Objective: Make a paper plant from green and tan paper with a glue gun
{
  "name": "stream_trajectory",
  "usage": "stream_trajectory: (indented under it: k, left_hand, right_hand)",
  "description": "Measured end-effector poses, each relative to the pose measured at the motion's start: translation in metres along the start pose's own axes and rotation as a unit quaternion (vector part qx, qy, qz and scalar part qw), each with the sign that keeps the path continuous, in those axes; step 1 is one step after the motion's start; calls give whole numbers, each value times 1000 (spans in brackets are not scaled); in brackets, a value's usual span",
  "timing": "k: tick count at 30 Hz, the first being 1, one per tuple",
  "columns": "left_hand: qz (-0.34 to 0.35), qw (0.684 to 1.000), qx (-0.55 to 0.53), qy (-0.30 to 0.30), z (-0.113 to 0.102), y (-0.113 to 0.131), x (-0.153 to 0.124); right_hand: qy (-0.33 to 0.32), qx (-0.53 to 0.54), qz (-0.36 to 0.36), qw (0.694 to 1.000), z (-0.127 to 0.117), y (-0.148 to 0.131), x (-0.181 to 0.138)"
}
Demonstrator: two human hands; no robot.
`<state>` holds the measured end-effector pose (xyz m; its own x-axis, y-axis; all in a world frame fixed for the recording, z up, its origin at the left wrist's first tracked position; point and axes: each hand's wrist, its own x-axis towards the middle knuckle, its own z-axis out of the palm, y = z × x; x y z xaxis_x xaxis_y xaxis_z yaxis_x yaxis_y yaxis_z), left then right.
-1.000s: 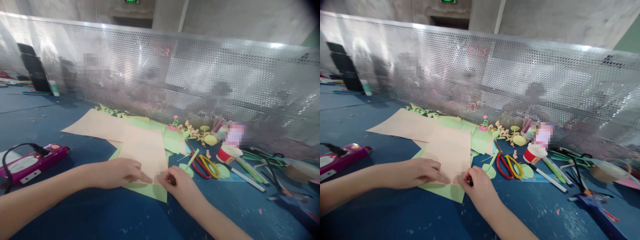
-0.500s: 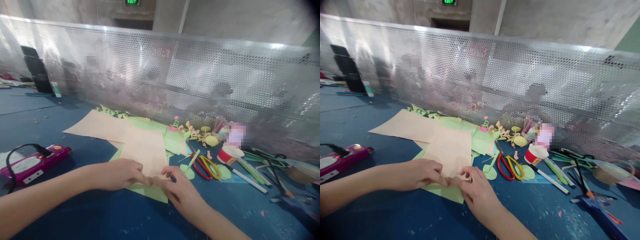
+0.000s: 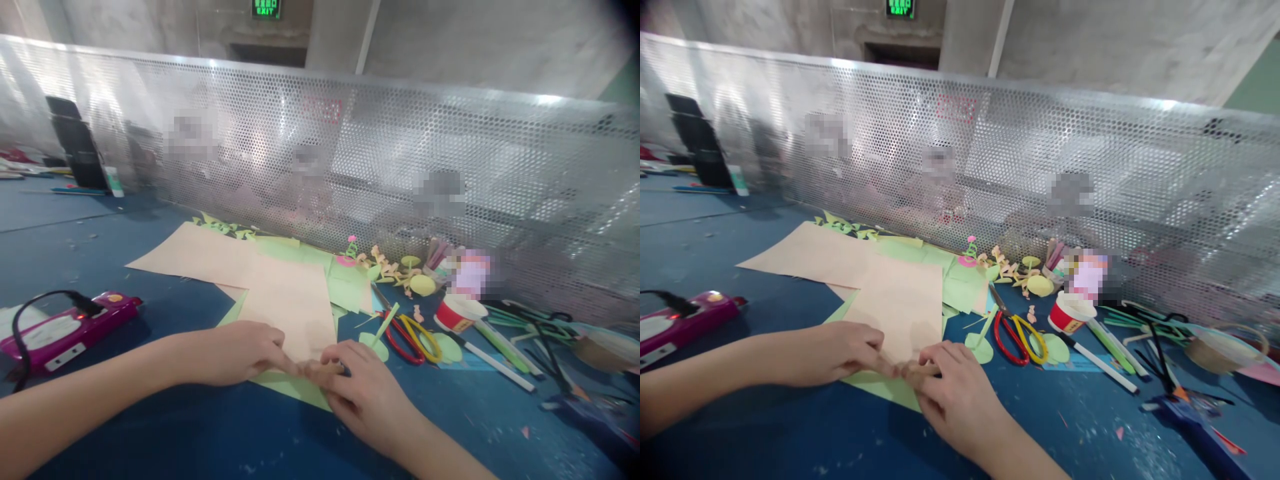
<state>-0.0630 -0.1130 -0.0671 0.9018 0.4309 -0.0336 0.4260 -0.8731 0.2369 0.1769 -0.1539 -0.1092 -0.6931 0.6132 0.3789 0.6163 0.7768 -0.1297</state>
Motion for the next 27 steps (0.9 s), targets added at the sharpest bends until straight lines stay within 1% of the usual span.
stream_trajectory:
  k: [7,11,15,21,27]
  left_hand:
    - [-15,1000,2,-5,0,1,-1]
    - [-13,1000,2,3,1,0,0]
    - [-8,1000,-1,6,2,-1,0]
    - [-7,1000,-5,3,2,-3,-1]
    - [-6,1000,-2,2,2,-1,-1]
  right_hand:
    - [6,-25,-31,999,-10,6,-2]
    - [-17,-22,-54,998,-15,12,-5]
    - [-33,-19,-54,998,-17,16,-7]
    - [-24,-6,-63,998,-18,20,-8]
    - [-8,2,-56,998,-20,22,-6]
